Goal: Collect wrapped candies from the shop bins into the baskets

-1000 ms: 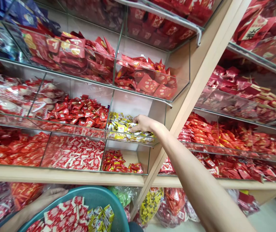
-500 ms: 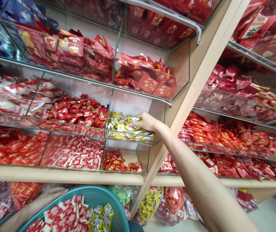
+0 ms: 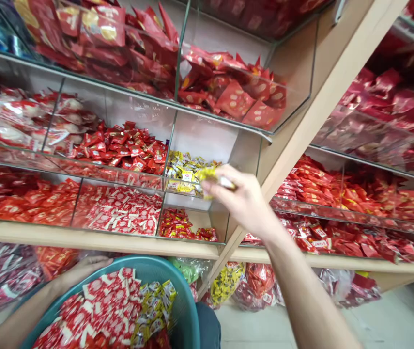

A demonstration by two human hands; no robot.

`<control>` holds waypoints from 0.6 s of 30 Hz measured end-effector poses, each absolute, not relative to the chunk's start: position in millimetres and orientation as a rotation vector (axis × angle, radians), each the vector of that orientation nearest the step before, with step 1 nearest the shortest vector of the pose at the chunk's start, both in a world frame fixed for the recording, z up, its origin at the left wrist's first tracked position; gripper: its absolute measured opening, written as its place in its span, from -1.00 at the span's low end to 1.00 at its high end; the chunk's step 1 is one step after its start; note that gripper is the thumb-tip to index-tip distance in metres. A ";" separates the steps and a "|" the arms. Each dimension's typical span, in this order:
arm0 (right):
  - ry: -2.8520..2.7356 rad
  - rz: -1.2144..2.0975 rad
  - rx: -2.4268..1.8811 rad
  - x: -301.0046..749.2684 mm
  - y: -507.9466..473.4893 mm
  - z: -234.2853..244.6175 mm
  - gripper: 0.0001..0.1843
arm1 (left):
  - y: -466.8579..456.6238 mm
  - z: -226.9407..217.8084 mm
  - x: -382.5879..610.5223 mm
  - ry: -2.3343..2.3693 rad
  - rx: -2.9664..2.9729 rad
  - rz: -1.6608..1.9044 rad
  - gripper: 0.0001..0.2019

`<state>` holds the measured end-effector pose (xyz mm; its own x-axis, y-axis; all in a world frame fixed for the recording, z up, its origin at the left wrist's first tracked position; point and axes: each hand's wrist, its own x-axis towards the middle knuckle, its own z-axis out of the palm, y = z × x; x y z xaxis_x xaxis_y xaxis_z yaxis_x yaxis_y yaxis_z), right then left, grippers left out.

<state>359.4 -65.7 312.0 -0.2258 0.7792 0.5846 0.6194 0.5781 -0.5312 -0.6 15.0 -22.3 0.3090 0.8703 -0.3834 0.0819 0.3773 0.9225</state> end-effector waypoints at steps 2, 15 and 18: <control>-1.975 0.460 -1.108 346.2 -81.3 271.3 -0.82 | 13.5 -19.0 0.6 1.142 1.034 0.704 -0.65; -2.195 0.910 -1.484 296.0 -94.4 0.6 -0.77 | 12.4 -14.8 1.3 1.175 1.014 0.671 -0.68; -2.273 0.842 -1.593 288.0 -104.4 -2.2 -0.85 | 13.4 -18.0 0.4 1.176 1.006 0.663 -0.67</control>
